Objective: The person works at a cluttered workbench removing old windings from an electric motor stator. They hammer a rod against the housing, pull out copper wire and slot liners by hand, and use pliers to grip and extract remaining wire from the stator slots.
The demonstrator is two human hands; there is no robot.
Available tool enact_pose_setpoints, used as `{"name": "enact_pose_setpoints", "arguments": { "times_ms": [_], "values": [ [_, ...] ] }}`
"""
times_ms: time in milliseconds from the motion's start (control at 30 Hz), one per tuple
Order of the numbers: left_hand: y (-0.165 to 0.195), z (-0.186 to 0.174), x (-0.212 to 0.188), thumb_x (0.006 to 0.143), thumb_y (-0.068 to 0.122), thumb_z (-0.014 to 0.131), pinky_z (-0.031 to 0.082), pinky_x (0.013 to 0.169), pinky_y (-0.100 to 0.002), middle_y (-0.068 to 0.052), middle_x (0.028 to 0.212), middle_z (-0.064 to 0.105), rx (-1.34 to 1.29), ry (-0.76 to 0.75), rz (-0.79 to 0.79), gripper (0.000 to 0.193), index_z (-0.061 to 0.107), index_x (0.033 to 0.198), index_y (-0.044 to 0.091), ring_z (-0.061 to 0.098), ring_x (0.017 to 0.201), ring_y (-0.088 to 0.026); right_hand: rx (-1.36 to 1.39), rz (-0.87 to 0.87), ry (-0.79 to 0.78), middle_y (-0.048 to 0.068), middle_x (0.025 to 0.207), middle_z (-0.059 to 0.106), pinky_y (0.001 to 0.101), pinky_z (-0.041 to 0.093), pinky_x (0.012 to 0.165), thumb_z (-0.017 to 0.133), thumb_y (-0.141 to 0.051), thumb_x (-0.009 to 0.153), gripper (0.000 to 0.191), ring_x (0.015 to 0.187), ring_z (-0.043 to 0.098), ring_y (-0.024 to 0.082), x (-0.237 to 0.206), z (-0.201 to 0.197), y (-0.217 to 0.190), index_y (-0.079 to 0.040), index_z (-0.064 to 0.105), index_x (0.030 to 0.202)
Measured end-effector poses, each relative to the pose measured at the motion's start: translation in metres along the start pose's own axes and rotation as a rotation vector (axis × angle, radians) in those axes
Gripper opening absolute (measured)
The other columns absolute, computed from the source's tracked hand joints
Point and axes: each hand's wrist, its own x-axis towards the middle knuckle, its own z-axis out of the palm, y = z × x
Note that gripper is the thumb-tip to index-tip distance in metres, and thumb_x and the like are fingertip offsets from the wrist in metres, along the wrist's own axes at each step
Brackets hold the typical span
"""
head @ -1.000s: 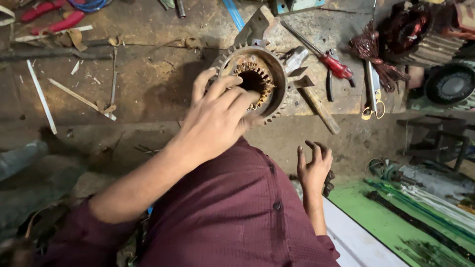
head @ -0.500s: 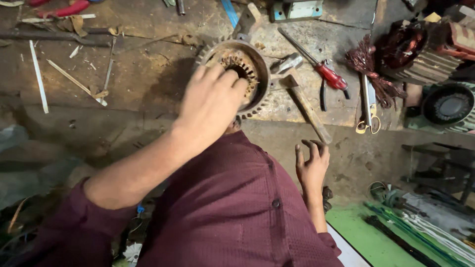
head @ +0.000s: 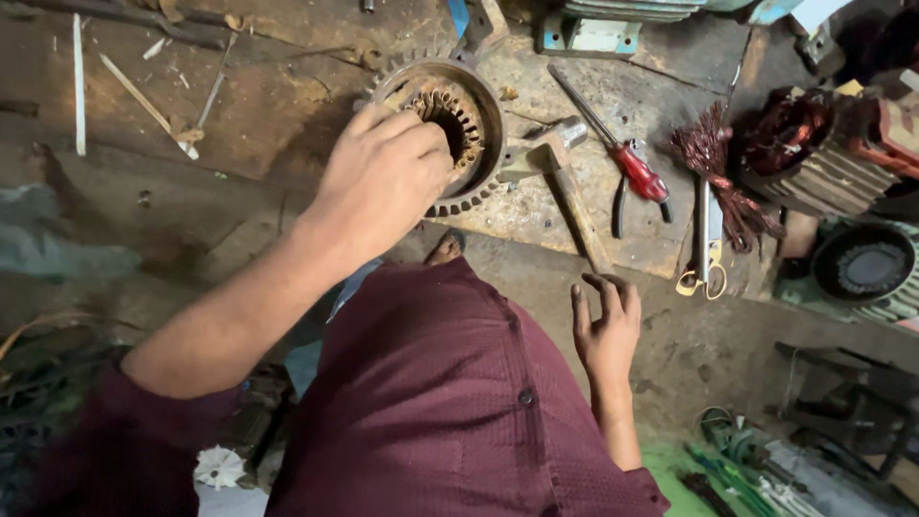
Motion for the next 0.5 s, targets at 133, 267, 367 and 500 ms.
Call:
{"name": "enact_pose_setpoints", "arguments": {
  "times_ms": [133, 267, 367, 500],
  "values": [
    [0.002, 0.004, 0.003, 0.087, 0.017, 0.074, 0.05, 0.087, -0.041, -0.006, 0.094, 0.067, -0.019, -0.023, -0.023, 0.009, 0.072, 0.085, 0.009, 0.065, 0.094, -0.025, 0.042, -0.083, -0.073, 0.015, 0.118, 0.065, 0.0453, 0.049, 0.096, 0.075, -0.018, 0.095, 0.023, 0.111, 0.061, 0.037, 0.022, -0.005, -0.004, -0.007, 0.072, 0.115],
    [0.021, -0.019, 0.007, 0.098, 0.015, 0.074, 0.054, 0.086, -0.04, -0.009, 0.105, 0.068, -0.164, 0.122, 0.011, 0.014, 0.071, 0.104, 0.002, 0.067, 0.095, -0.027, 0.022, -0.204, -0.067, 0.015, 0.119, 0.065, 0.0457, 0.049, 0.095, 0.076, -0.016, 0.095, 0.024, 0.11, 0.061, 0.037, 0.043, -0.01, -0.006, -0.006, 0.071, 0.116],
    [0.036, -0.073, -0.003, 0.107, 0.018, 0.074, 0.055, 0.09, -0.04, -0.01, 0.109, 0.068, -0.029, 0.21, -0.019, 0.017, 0.069, 0.103, 0.002, 0.069, 0.1, -0.028, 0.047, -0.23, -0.044, 0.015, 0.119, 0.065, 0.0451, 0.049, 0.096, 0.075, -0.016, 0.097, 0.024, 0.111, 0.061, 0.036, 0.051, -0.018, -0.004, -0.005, 0.071, 0.118],
    [0.054, -0.165, -0.072, 0.106, 0.015, 0.075, 0.055, 0.088, -0.041, -0.011, 0.107, 0.069, 0.163, 0.374, -0.331, 0.014, 0.07, 0.103, 0.002, 0.069, 0.098, -0.029, 0.047, -0.234, -0.01, 0.015, 0.118, 0.065, 0.0454, 0.05, 0.096, 0.076, -0.016, 0.097, 0.023, 0.112, 0.062, 0.036, 0.05, -0.024, 0.005, -0.005, 0.072, 0.117]
  ]
}}
